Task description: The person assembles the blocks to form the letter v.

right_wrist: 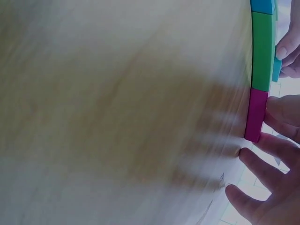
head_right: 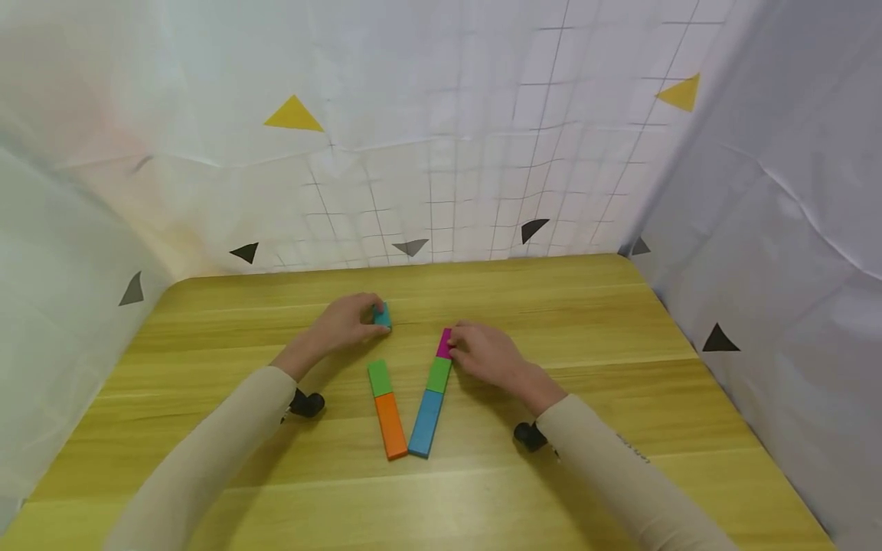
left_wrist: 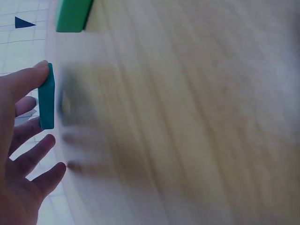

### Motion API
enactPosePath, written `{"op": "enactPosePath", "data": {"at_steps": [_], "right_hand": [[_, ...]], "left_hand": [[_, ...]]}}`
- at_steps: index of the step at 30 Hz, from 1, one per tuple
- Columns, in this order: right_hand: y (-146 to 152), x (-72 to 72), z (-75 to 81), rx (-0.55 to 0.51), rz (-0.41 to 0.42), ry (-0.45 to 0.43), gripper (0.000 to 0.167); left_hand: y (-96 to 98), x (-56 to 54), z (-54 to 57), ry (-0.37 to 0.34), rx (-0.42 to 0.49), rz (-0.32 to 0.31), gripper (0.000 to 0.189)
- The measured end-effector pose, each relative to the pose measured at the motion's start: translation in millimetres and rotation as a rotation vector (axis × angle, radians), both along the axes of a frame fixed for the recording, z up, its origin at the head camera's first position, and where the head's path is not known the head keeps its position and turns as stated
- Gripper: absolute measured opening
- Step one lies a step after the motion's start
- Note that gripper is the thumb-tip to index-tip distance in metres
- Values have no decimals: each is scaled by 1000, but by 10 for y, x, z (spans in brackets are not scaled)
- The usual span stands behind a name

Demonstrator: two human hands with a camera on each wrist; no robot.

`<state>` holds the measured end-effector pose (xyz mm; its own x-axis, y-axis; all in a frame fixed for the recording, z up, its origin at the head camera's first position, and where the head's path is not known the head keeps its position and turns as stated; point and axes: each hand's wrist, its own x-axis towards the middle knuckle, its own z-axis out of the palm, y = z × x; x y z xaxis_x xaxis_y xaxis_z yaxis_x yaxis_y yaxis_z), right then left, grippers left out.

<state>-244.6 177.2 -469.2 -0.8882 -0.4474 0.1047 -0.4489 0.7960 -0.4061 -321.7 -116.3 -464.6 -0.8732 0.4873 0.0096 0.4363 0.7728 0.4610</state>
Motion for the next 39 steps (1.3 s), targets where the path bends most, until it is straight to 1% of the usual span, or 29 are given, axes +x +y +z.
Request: {"op": "enactPosePath", "data": {"at_steps": [4,9,11,16,18,25,31,34,39], "right_hand": [[-1,3,0,-2,11,3,8],[9,-3,-5,4,12,-8,10],[12,-3,-6,4,9,-14,11],[21,11,16,1,5,-16,10],[19,17,27,1,6,-17,10],[4,21,34,1,0,-41,11],[0,10,35,4,-4,-41,13],[5,2,36,4,-3,-36,14],[5,-7,42,8,-2,-42,14]], "left_hand": [[-33,55,24,6,3,17,35],[-87,121,58,40,-1,44,37],[-109,140,62,51,-3,42,36],[-128,198,67,72,-15,12,36],[-134,231,76,77,-12,15,36],[-190,323,92,85,-19,67,40],[-228,381,98,87,-4,62,40],[-245,405,81,82,0,64,39],[-274,457,40,59,32,71,38]]}}
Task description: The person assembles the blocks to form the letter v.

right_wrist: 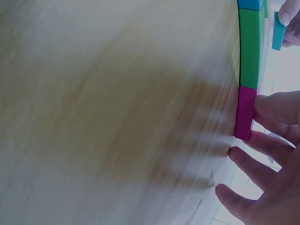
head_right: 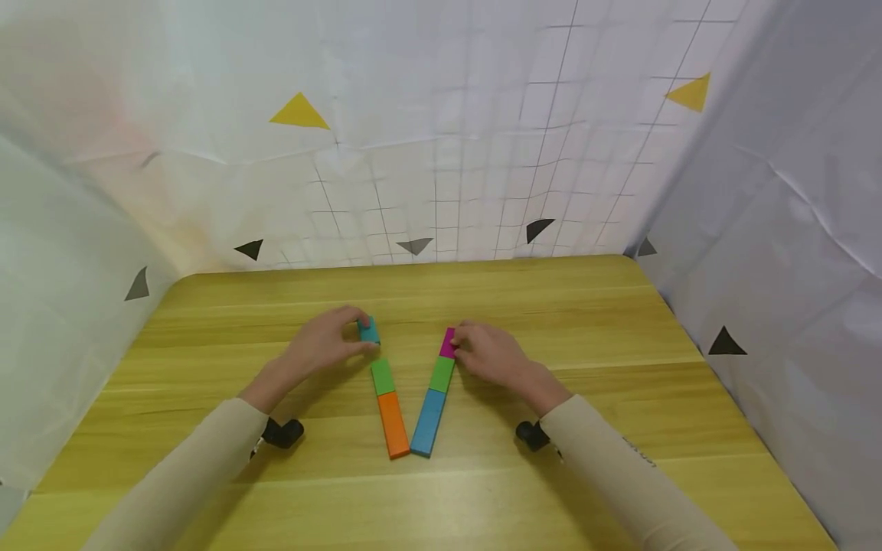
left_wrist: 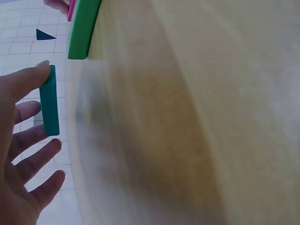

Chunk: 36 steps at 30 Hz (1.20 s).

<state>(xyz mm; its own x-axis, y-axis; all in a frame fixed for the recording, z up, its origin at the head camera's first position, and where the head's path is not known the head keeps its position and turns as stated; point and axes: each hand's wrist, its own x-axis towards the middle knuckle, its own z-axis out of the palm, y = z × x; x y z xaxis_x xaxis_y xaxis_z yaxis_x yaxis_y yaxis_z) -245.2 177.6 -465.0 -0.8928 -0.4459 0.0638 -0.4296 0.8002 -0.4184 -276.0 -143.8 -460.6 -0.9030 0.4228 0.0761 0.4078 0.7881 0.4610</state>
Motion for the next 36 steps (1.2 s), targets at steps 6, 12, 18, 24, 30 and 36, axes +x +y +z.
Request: {"op": "enactPosePath", "data": {"at_steps": [6,12,18,24,30,36], "right_hand": [[1,8,12,-6,8,3,16],[-14,14,16,-20,15,8,15],[-26,20,25,-24,14,3,16],[-16,15,20,-21,2,-4,16],[-3,10,2,-25,-3,-7,16],[0,6,-12,-26,-2,3,16]], "left_hand": [[4,36,-57,-24,26,-10,34],[16,26,-130,-17,-1,-28,33],[25,21,-152,13,-22,-43,34],[27,36,-144,30,-37,-68,32],[26,34,-147,28,-29,-73,31],[27,36,-155,31,0,-90,29]]}}
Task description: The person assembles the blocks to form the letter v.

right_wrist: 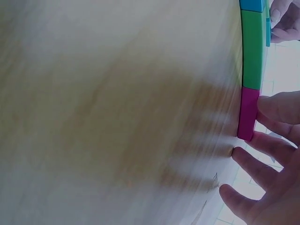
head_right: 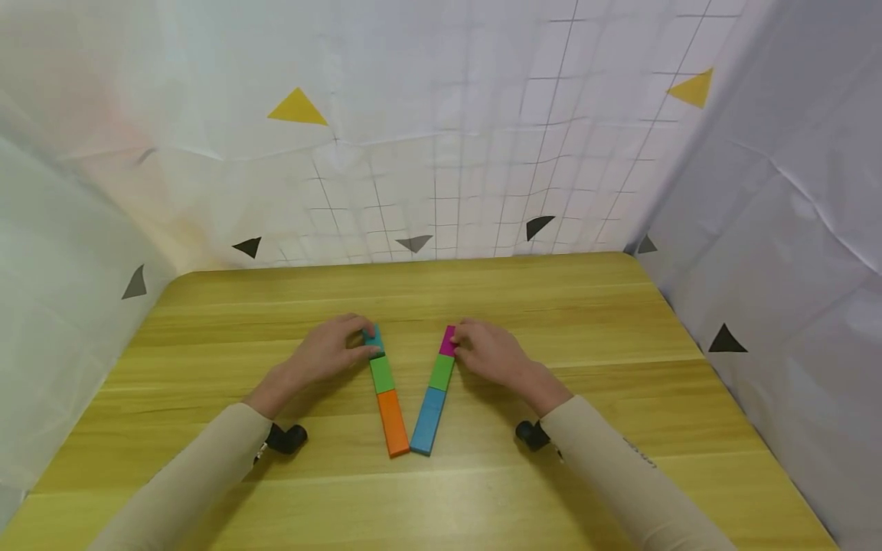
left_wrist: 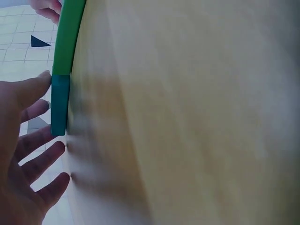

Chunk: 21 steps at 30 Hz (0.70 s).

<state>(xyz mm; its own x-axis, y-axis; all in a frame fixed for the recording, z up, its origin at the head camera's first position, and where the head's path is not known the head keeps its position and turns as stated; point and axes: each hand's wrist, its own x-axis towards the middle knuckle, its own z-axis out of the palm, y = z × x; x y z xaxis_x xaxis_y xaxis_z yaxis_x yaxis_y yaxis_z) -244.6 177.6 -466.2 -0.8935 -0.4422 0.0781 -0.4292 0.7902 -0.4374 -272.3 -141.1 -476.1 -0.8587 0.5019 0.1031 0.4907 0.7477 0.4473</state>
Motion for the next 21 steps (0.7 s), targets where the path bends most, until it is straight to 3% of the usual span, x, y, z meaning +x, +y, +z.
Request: {"op": "enactPosePath", "data": {"at_steps": [21], "right_hand": [[-9,20,3,1,-11,5,16]], "left_hand": [[29,45,13,20,6,-14,26]]}}
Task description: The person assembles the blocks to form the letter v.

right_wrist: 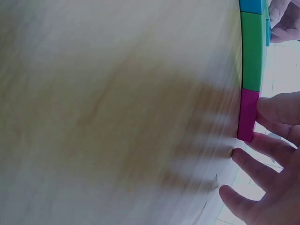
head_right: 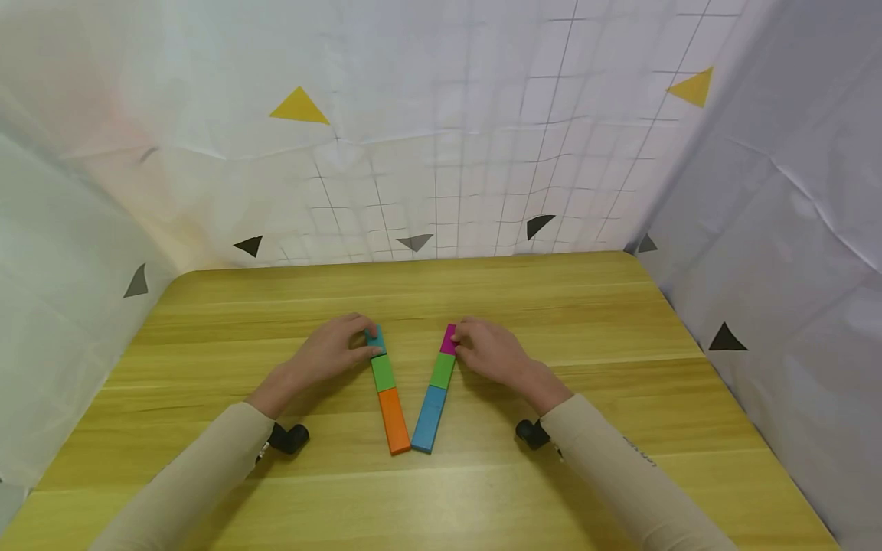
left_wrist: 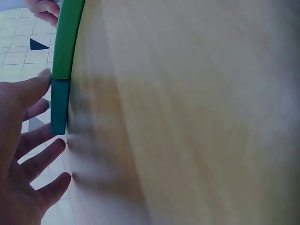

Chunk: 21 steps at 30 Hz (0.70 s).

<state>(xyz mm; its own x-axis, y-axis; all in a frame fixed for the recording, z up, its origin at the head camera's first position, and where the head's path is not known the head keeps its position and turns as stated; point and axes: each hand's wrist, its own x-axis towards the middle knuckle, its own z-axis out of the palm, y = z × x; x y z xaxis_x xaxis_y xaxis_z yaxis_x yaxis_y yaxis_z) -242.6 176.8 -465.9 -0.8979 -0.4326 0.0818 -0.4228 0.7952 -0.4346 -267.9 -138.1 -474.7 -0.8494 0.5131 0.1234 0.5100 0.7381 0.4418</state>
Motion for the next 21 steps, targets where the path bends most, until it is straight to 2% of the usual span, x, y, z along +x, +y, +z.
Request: {"op": "enactPosePath", "data": {"at_steps": [21], "right_hand": [[-16,-11,16,0,-7,-15,14]], "left_hand": [[4,15,8,1,23,-27,26]]}}
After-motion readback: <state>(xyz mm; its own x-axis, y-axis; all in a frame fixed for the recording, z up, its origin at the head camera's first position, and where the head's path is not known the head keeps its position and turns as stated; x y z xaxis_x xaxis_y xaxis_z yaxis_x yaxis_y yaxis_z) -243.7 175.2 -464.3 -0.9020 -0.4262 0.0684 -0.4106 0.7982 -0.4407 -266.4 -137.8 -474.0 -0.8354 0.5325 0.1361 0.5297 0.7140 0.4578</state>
